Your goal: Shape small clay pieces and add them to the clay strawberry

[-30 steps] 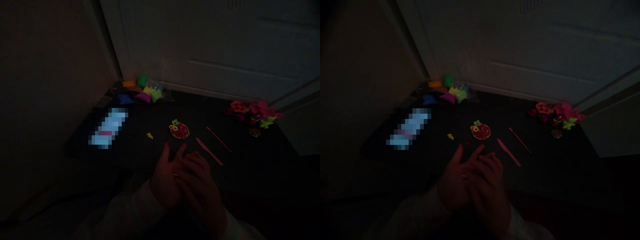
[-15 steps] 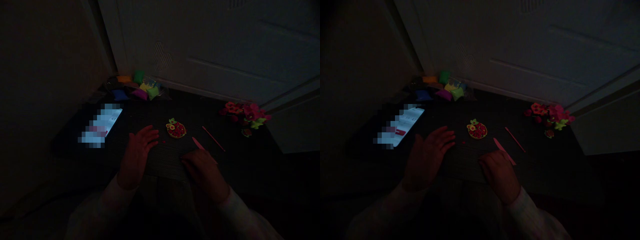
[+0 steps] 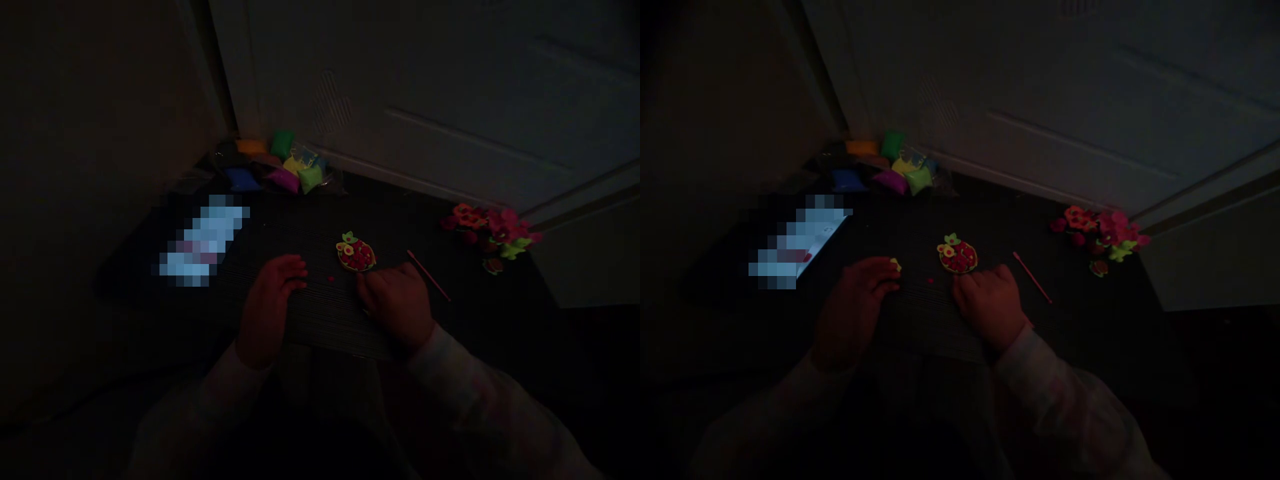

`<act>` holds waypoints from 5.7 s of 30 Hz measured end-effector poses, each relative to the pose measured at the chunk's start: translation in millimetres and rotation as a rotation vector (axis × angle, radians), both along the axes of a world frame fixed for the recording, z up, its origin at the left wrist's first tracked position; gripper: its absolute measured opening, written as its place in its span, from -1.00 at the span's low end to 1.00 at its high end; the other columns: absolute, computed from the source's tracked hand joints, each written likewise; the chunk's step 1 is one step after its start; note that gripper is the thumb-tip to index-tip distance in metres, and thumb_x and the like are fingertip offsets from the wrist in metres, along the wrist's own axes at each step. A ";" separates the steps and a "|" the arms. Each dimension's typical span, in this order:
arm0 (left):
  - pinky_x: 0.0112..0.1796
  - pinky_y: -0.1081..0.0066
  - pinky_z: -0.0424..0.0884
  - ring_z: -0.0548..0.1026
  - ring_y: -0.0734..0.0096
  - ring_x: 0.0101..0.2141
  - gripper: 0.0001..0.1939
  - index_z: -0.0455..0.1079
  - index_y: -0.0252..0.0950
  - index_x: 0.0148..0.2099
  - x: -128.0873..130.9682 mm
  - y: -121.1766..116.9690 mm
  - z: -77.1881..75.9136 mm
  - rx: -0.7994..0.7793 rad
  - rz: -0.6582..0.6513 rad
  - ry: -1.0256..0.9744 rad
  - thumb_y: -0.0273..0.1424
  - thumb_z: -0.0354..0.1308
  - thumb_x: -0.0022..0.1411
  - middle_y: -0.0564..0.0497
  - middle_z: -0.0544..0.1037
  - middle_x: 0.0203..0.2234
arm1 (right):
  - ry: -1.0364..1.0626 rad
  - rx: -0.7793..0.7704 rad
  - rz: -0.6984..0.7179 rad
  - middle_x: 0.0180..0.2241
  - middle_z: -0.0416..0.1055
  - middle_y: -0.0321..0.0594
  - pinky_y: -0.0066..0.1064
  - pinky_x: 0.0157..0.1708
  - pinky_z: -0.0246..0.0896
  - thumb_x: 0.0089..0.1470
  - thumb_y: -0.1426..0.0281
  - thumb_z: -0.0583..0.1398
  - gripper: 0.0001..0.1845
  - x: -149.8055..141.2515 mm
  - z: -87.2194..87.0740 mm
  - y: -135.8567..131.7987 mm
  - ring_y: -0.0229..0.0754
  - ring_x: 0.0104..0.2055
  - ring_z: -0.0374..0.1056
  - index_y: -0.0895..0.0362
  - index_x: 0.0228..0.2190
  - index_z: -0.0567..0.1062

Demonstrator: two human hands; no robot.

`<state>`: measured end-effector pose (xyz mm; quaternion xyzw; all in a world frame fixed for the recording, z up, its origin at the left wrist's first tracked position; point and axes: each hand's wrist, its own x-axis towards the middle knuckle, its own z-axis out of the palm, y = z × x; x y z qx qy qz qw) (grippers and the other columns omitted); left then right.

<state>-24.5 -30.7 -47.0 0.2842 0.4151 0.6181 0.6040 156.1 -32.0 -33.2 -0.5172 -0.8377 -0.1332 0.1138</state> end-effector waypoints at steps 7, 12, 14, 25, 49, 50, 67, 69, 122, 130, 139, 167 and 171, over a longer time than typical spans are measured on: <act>-0.36 0.43 0.32 0.41 0.43 -0.34 -0.76 0.36 -0.24 -0.33 0.9 -0.5 1.7 0.001 0.016 0.050 -0.31 -0.11 0.18 0.02 0.46 -0.36 | -0.089 -0.008 0.181 -0.69 0.33 -0.33 -0.36 -0.43 -0.20 0.04 0.41 0.03 -0.74 -6.0 -1.3 3.0 -0.32 -0.59 0.13 0.13 -0.61 0.39; -0.37 0.43 0.32 0.40 0.42 -0.35 -0.76 0.37 -0.24 -0.32 0.6 -0.4 0.6 0.003 0.014 0.049 -0.30 -0.11 0.17 0.01 0.46 -0.35 | -0.099 0.006 0.205 -0.69 0.32 -0.33 -0.35 -0.43 -0.20 0.03 0.44 0.03 -0.75 -7.9 -3.0 3.3 -0.31 -0.58 0.13 0.13 -0.61 0.39; -0.37 0.45 0.32 0.41 0.43 -0.34 -0.78 0.37 -0.24 -0.31 0.8 -1.0 0.5 0.013 0.010 0.046 -0.33 -0.09 0.17 0.02 0.45 -0.34 | -0.103 0.003 0.239 -0.69 0.31 -0.36 -0.36 -0.42 -0.18 0.03 0.43 0.03 -0.75 -9.7 -3.3 3.6 -0.31 -0.57 0.13 0.12 -0.61 0.39; -0.37 0.47 0.32 0.40 0.45 -0.35 -0.78 0.38 -0.26 -0.30 1.2 -1.3 2.5 0.005 0.021 0.029 -0.35 -0.08 0.17 0.01 0.45 -0.35 | -0.014 -0.001 0.173 -0.71 0.31 -0.36 -0.38 -0.44 -0.13 0.04 0.37 0.04 -0.69 -17.3 0.7 0.1 -0.34 -0.60 0.16 0.14 -0.68 0.35; -0.39 0.48 0.32 0.40 0.47 -0.36 -0.74 0.34 -0.28 -0.27 0.8 0.6 -0.9 -0.001 0.015 0.032 -0.29 -0.12 0.18 0.01 0.43 -0.36 | -0.029 0.181 0.218 -0.72 0.29 -0.35 -0.35 -0.43 -0.19 0.04 0.41 0.03 -0.71 -25.8 -8.9 14.4 -0.32 -0.61 0.09 0.14 -0.66 0.38; -0.40 0.48 0.32 0.40 0.47 -0.36 -0.74 0.34 -0.28 -0.28 0.9 0.6 -1.3 0.001 0.019 0.031 -0.28 -0.12 0.18 0.01 0.43 -0.36 | -0.027 0.181 0.207 -0.70 0.30 -0.32 -0.35 -0.44 -0.20 0.04 0.42 0.02 -0.71 -26.0 -9.1 14.8 -0.31 -0.60 0.10 0.15 -0.65 0.38; -0.34 0.46 0.33 0.39 0.46 -0.31 -0.76 0.33 -0.27 -0.23 -0.8 -2.2 -4.3 0.040 -0.030 0.153 -0.27 -0.08 0.17 0.00 0.41 -0.29 | 0.141 0.093 0.169 -0.72 0.26 -0.35 -0.38 -0.43 -0.07 0.05 0.32 0.04 -0.64 -32.5 -1.2 9.7 -0.34 -0.59 0.13 0.15 -0.71 0.31; -0.32 0.48 0.33 0.39 0.48 -0.30 -0.80 0.32 -0.23 -0.20 -2.3 -4.1 -4.9 0.049 -0.057 0.263 -0.29 -0.02 0.15 0.03 0.41 -0.26 | 0.217 0.095 0.083 -0.71 0.23 -0.36 -0.42 -0.46 -0.02 0.08 0.32 0.00 -0.64 -22.2 10.1 9.5 -0.35 -0.60 0.13 0.15 -0.69 0.29; -0.22 0.22 0.21 0.30 0.28 -0.27 -0.83 0.37 -0.27 -0.29 49.2 -29.0 5.7 0.536 -0.471 1.497 -0.39 -0.05 0.17 0.00 0.44 -0.36 | 0.273 -0.250 -0.294 -0.52 0.42 -0.25 -0.44 -0.50 0.09 0.05 0.48 -0.01 -0.81 -2.2 -9.6 -82.5 -0.25 -0.52 0.32 0.13 -0.44 0.38; -0.23 0.22 0.22 0.30 0.27 -0.28 -0.84 0.36 -0.27 -0.32 49.2 -29.7 6.0 0.537 -0.455 1.492 -0.42 -0.05 0.16 -0.01 0.44 -0.37 | 0.326 -0.247 -0.301 -0.53 0.43 -0.24 -0.45 -0.54 0.09 0.03 0.49 -0.01 -0.83 -3.6 -10.4 -79.5 -0.26 -0.55 0.33 0.13 -0.43 0.37; -0.22 0.24 0.25 0.32 0.30 -0.28 -0.88 0.36 -0.27 -0.31 28.3 -22.0 4.9 0.509 -0.479 1.385 -0.42 0.00 0.13 0.00 0.44 -0.38 | 0.540 -0.141 -0.462 -0.45 0.43 -0.27 -0.49 -0.52 0.22 0.05 0.33 0.03 -0.85 25.6 -5.1 -72.6 -0.29 -0.48 0.36 0.11 -0.33 0.33; -0.26 0.33 0.30 0.36 0.37 -0.32 -0.86 0.42 -0.33 -0.32 -1.2 -9.1 12.8 0.509 -0.280 1.199 -0.44 0.07 0.07 -0.02 0.45 -0.41 | 0.837 -0.441 -0.167 -0.39 0.40 -0.28 -0.33 -0.24 0.17 -0.01 0.39 0.13 -0.92 11.6 5.8 -54.4 -0.24 -0.29 0.30 0.07 -0.41 0.43; -0.30 0.45 0.29 0.40 0.47 -0.34 -0.87 0.44 -0.28 -0.34 14.8 -21.2 31.8 0.119 -0.659 0.691 -0.44 0.07 0.07 0.05 0.46 -0.40 | 1.257 -0.519 -0.205 -0.39 0.34 -0.29 -0.41 -0.32 0.21 -0.07 0.37 0.18 -0.95 -1.9 15.3 -63.3 -0.26 -0.30 0.28 0.03 -0.47 0.47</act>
